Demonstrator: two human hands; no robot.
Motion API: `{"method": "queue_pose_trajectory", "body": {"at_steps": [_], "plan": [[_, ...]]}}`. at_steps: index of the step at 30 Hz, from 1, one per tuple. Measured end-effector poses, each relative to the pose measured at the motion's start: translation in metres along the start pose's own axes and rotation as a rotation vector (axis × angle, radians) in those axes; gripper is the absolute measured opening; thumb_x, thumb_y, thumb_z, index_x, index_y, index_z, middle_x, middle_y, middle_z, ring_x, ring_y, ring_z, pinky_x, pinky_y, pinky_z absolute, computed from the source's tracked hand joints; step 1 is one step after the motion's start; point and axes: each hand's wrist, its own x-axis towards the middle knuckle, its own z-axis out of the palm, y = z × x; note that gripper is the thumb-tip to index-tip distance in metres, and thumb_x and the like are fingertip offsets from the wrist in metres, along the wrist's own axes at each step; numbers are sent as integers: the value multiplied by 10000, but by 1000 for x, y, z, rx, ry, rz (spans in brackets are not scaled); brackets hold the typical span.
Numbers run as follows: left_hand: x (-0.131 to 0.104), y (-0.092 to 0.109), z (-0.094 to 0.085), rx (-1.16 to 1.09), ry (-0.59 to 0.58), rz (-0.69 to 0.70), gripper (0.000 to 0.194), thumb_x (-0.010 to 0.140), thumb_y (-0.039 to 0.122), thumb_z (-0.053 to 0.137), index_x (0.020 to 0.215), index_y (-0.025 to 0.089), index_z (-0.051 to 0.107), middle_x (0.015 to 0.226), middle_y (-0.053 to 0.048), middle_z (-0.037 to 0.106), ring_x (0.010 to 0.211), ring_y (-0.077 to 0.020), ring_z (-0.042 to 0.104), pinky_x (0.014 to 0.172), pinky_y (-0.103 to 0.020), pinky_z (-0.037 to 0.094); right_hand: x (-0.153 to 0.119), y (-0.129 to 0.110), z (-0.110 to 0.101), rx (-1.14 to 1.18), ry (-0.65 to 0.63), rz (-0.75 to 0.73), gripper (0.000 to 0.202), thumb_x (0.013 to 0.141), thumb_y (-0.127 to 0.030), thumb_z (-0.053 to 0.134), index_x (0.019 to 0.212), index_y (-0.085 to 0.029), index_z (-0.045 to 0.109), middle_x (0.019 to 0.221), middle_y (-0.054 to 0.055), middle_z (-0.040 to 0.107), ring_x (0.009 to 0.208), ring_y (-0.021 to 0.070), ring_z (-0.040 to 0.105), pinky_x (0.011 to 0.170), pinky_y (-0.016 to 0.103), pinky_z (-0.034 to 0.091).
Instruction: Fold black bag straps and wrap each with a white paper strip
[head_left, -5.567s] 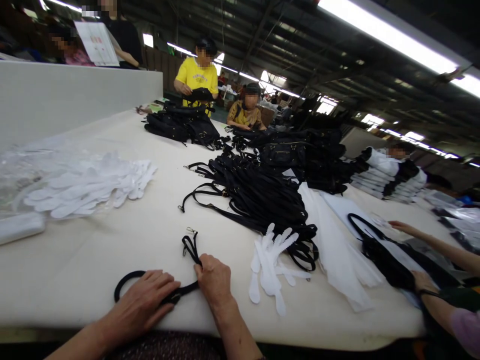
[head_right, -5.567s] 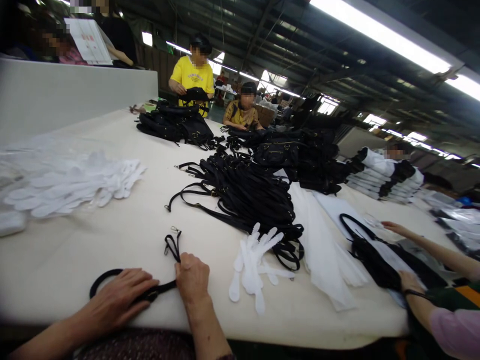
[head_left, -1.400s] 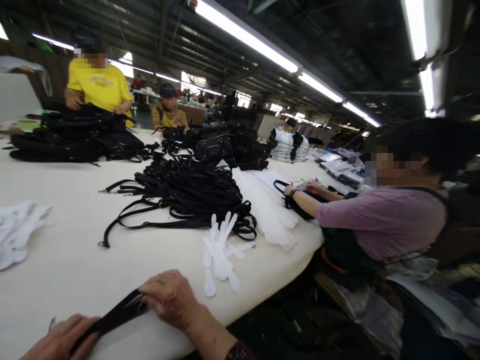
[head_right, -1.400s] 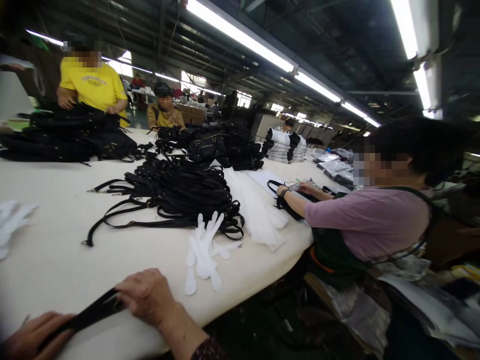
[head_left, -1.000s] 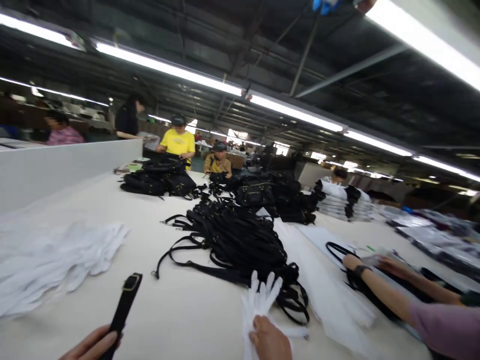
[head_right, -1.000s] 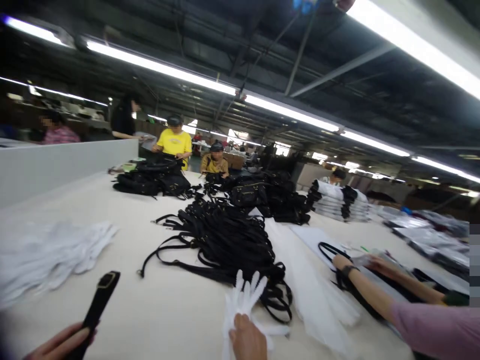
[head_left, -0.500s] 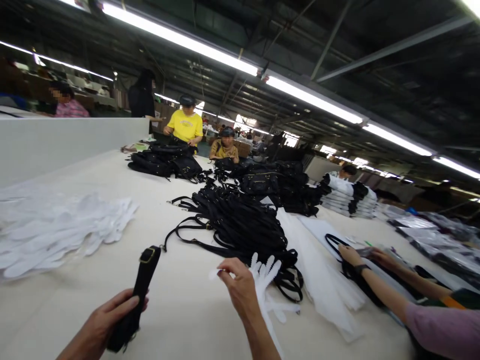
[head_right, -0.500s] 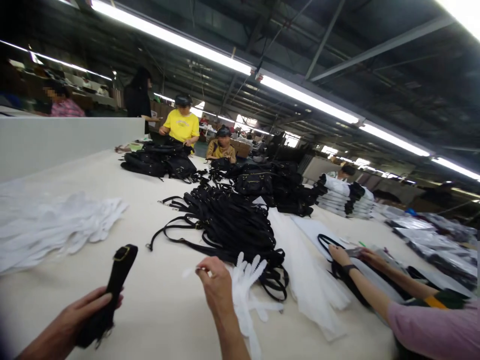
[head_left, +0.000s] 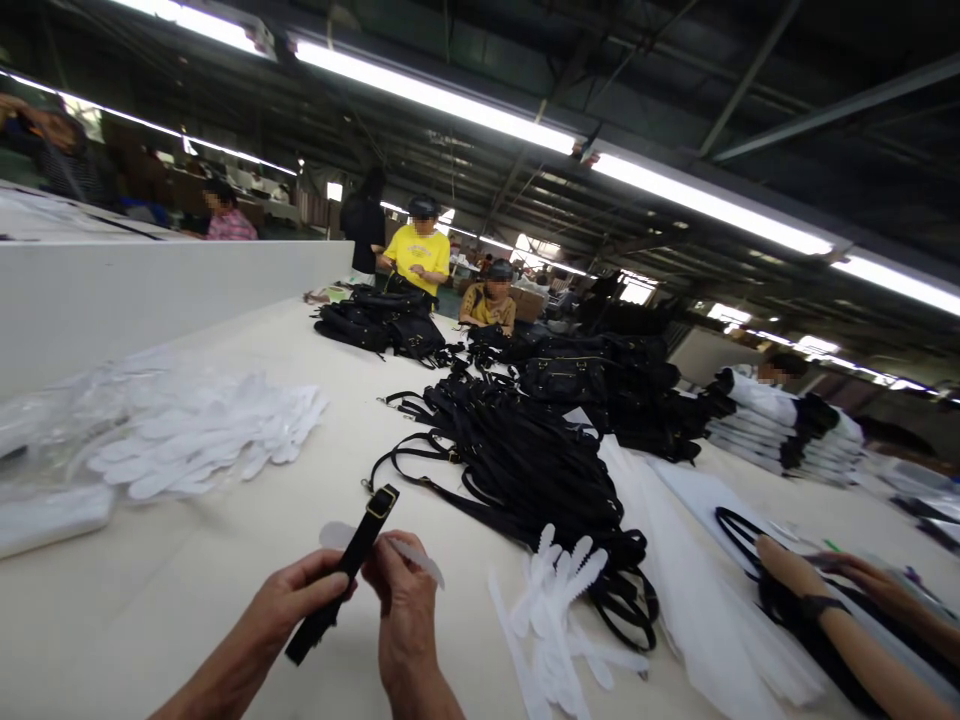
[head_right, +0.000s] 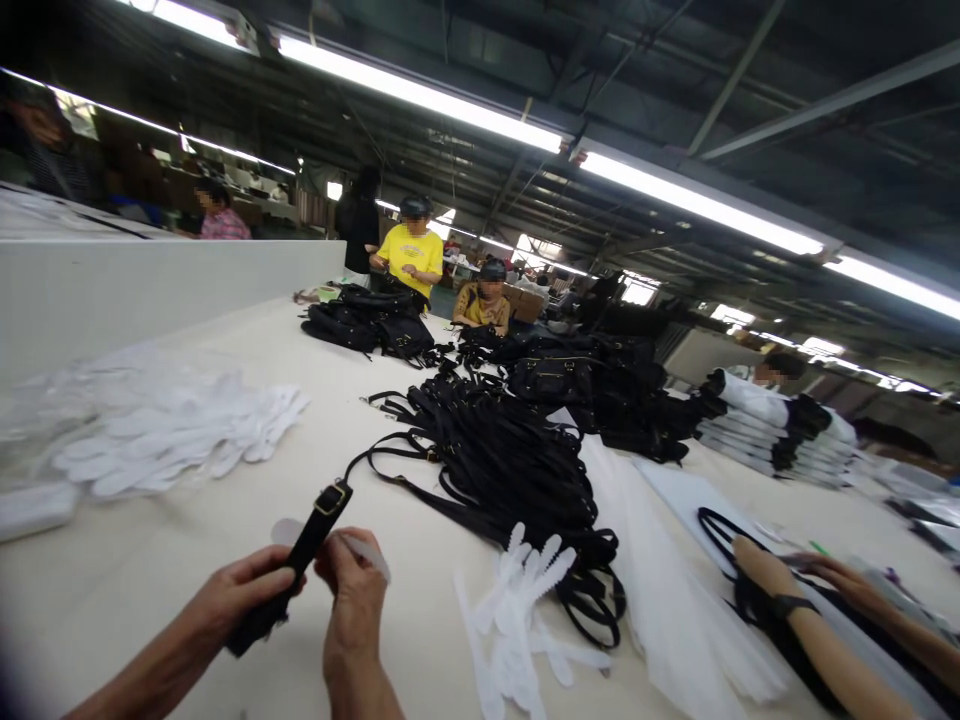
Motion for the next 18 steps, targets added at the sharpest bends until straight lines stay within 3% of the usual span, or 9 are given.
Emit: {"method": "queue_pose_trajectory", "body": {"at_steps": [6, 11, 15, 18], "plan": [[4, -15, 4, -107, 31, 55, 505, 628, 471, 819, 1020, 195, 662, 640, 4, 675, 610, -181, 621, 516, -251, 436, -1, 9, -4, 81, -41, 20, 239, 727, -351, 805, 794, -184, 647, 742, -16, 607, 765, 150, 592, 747, 277, 490], [8, -24, -1, -110, 49, 44, 797, 638, 489, 809, 1305, 167, 514, 638, 3, 676, 594, -177, 590, 531, -265, 425, 0, 16, -7, 98, -75, 72, 269, 696, -360, 827, 805, -178, 660, 771, -2, 634, 769, 161, 601, 727, 282, 492], [12, -31, -5, -121, 37, 13, 958, 643, 514, 799, 1426, 140, 392, 646, -4, 673, 565, -156, 558, 509, -249, 387, -1, 23, -9, 155, -104, 79, 245, 715, -343, 814, 816, -175, 668, 782, 6, 631, 777, 163, 603, 706, 277, 493], [14, -37, -3, -166, 48, 5, 915, 633, 492, 813, 1384, 141, 424, 648, -3, 668, 574, -158, 581, 510, -240, 400, -1, 32, -12, 261, -89, 104, 215, 718, -312, 813, 810, -178, 673, 784, -1, 632, 767, 152, 607, 701, 265, 492]]}}
